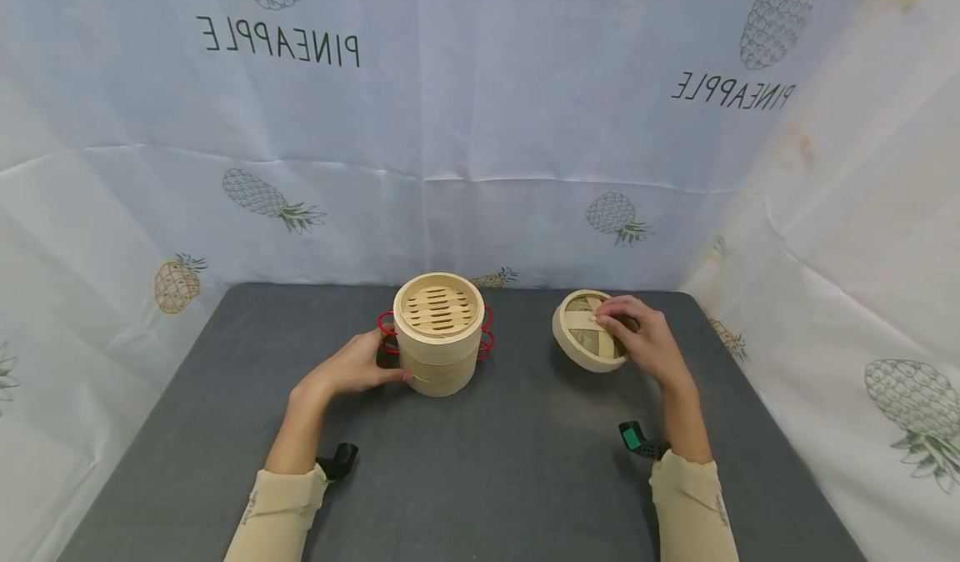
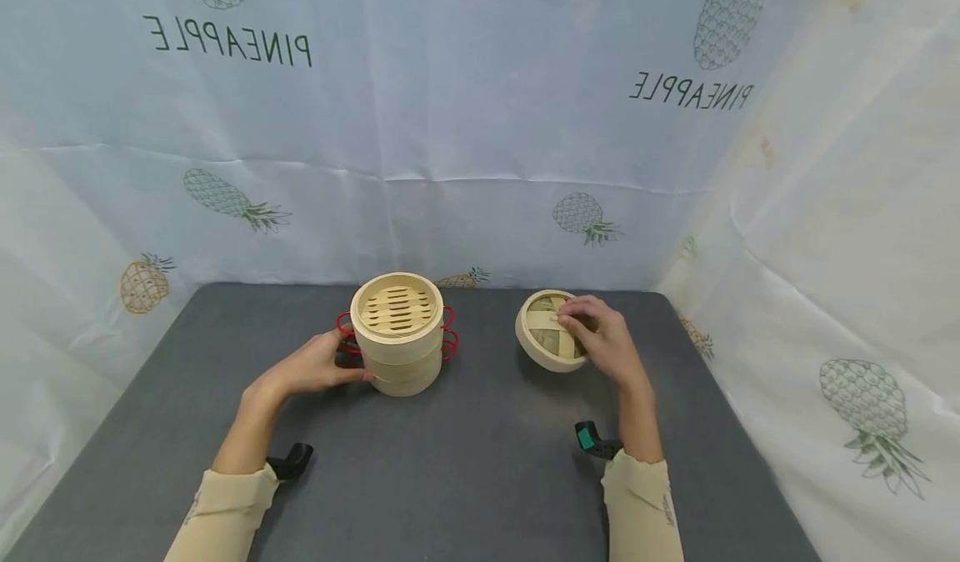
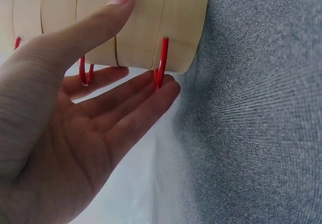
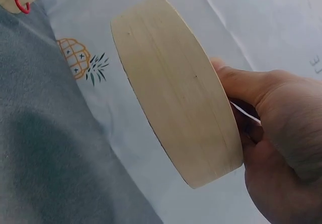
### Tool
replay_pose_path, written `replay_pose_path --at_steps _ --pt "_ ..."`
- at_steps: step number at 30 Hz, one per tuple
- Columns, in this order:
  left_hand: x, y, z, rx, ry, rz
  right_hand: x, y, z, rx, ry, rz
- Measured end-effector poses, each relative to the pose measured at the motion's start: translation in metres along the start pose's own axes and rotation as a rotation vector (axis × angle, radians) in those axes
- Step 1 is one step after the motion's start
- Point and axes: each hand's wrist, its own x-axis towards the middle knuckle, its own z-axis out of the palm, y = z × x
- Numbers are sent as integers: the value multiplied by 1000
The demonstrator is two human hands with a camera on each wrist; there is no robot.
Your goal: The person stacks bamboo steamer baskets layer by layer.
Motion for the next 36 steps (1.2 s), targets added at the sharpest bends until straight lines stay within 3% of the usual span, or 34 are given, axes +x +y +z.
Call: replay_pose_path --at_steps 7,14,36 --pt "-1 -1 -1 3 -4 -7 15 -15 3 -7 -13 -16" --pt "-1 0 -2 -13 -11 8 30 -29 6 5 -18 -81" --pt "0 0 -2 -29 -20 -2 52 -63 23 45 26 -158"
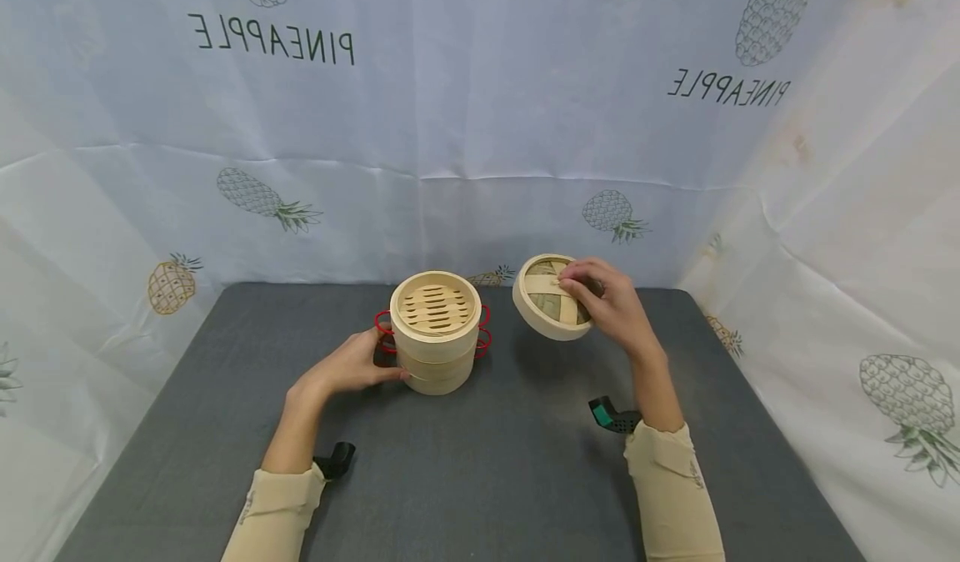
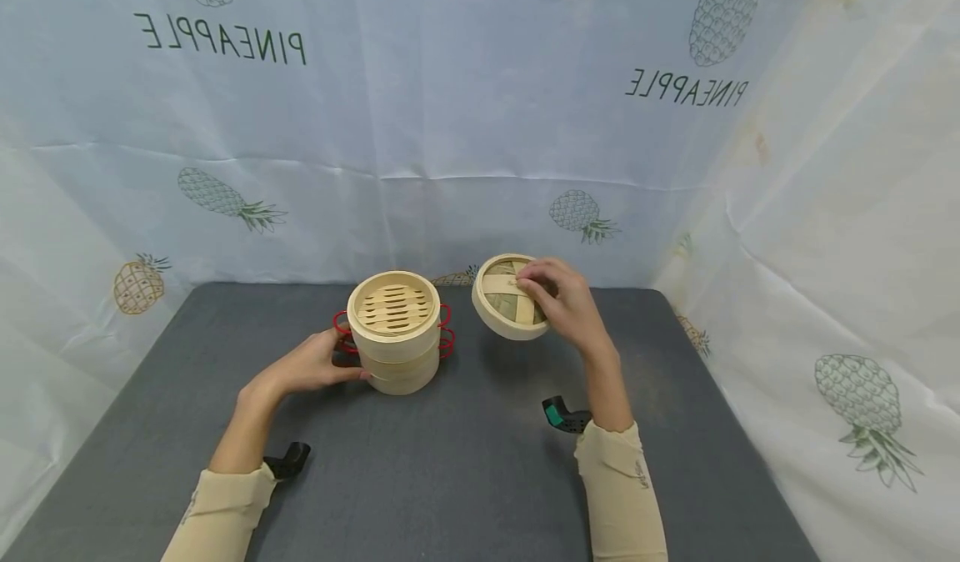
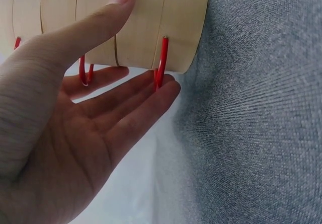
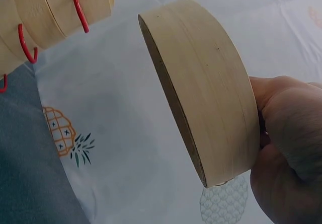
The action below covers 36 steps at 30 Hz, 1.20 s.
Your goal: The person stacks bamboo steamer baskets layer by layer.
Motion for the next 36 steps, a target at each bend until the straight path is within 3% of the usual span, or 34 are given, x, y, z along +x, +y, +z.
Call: replay_pose_path --at_steps 36 --pt "1 -3 1 15 0 -24 53 -53 52 17 -53 -200"
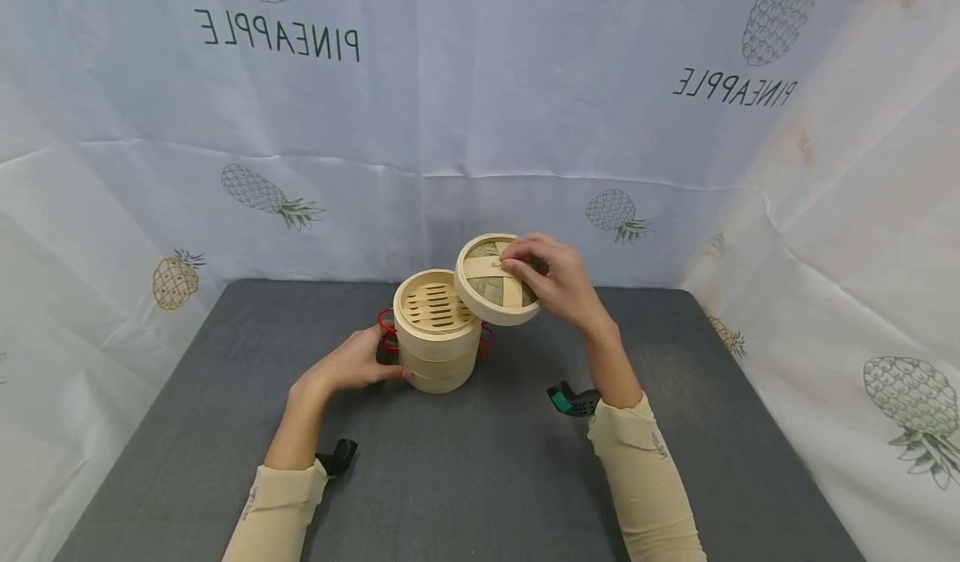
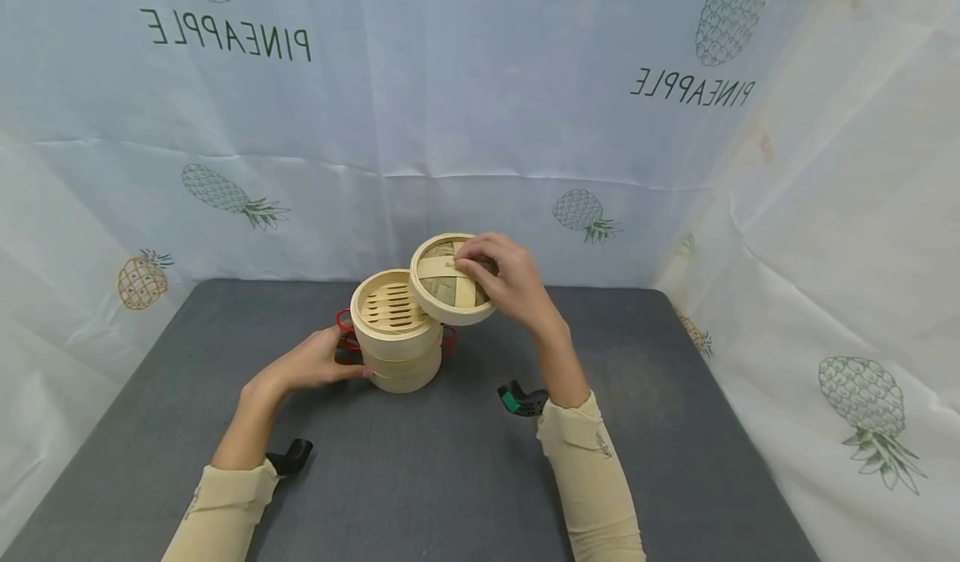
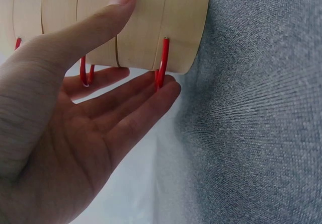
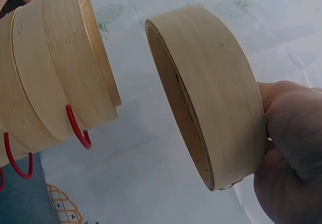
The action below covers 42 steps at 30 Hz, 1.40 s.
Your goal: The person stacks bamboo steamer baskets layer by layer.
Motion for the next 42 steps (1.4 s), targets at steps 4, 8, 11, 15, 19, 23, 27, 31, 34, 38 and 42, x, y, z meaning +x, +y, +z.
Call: replay_pose_path --at_steps 4,8,11,15,19,23,27,31,34,38,42 --pt "0 1 0 4 -1 7 5 -4 6 -4 -17 -7" --pt "0 2 -1 4 -2 7 8 -8 12 8 -33 -2" --pt "0 3 -1 8 2 7 10 -10 16 11 -42 -5" --pt "0 3 0 4 -1 7 13 -13 21 21 -49 -12" --pt "-1 3 -1 -2 0 9 17 -16 26 27 -49 -22" --pt "-1 4 -1 2 7 12 20 -19 32 24 -45 -40" --pt "-1 4 0 1 10 13 20 -21 39 25 -48 -44" --pt "-1 2 -1 -3 11 24 21 -23 46 32 -59 -42" --pt "-1 1 -1 -3 12 41 23 -24 50 36 -71 -34" --pt "-2 2 -1 -7 11 47 24 -26 54 33 -82 -21" --pt "-2 2 -1 -8 11 46 26 -27 60 24 -94 -32"
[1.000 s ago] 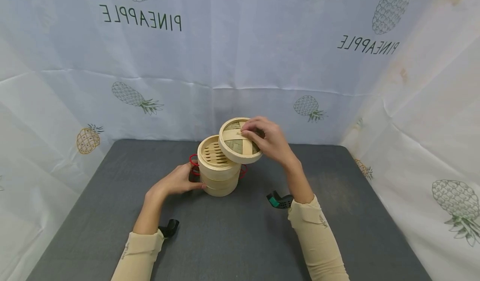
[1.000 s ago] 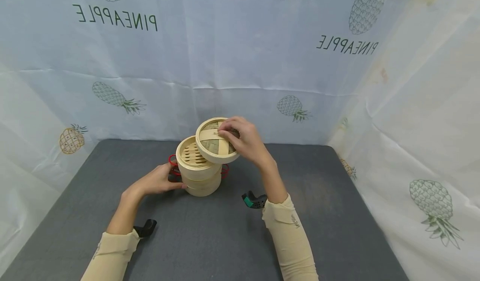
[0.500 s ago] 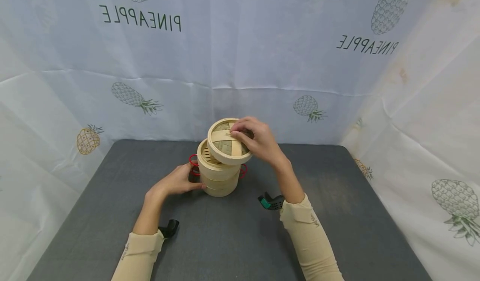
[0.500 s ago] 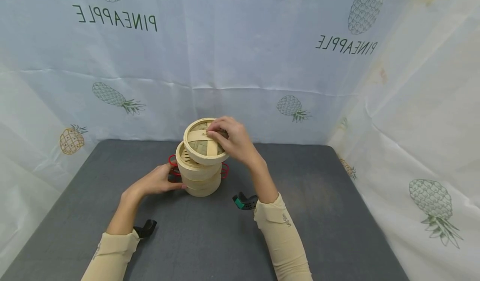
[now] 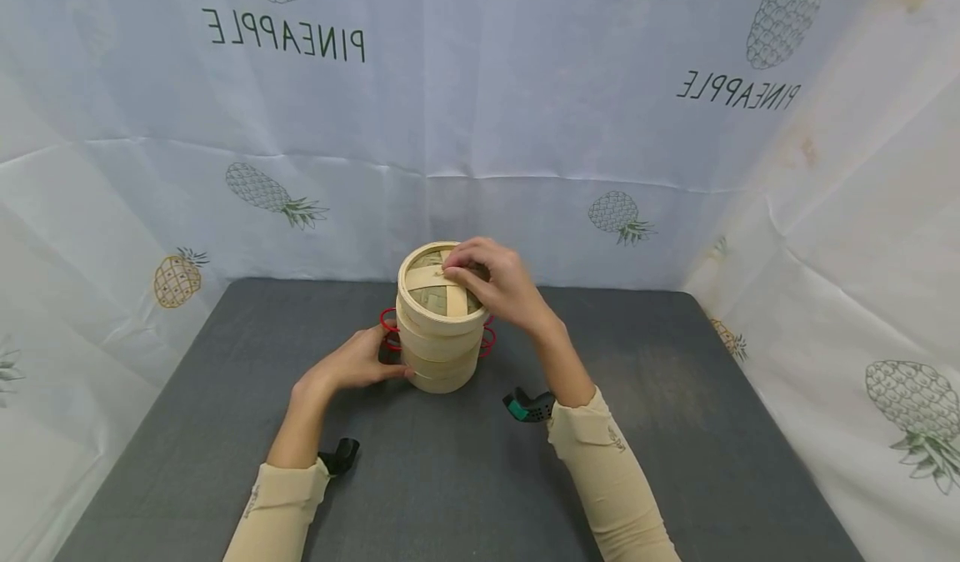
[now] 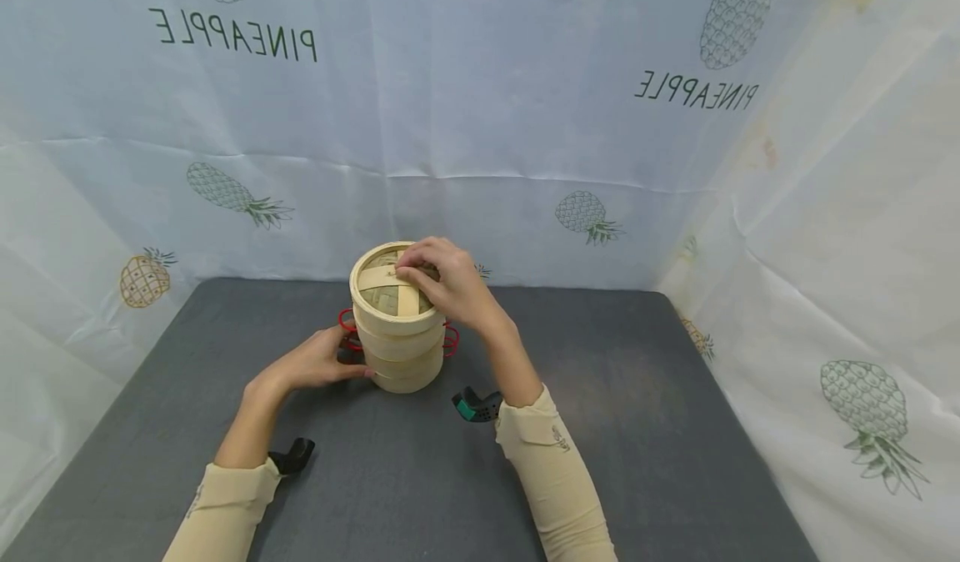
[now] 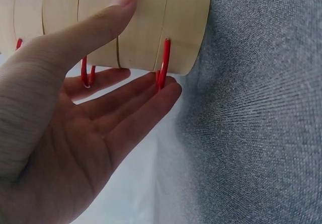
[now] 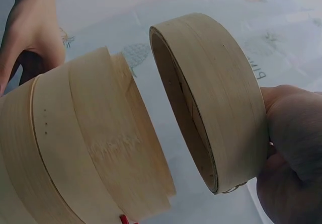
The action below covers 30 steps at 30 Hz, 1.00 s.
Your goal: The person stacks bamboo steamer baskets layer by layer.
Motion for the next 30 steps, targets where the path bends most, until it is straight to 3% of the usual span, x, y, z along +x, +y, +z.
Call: replay_pose_path --at_steps 9,30 --pt "0 -1 0 8 -3 -12 0 2 13 2 -48 47" --pt "1 -1 0 -6 -8 -3 -6 10 22 -19 -49 88"
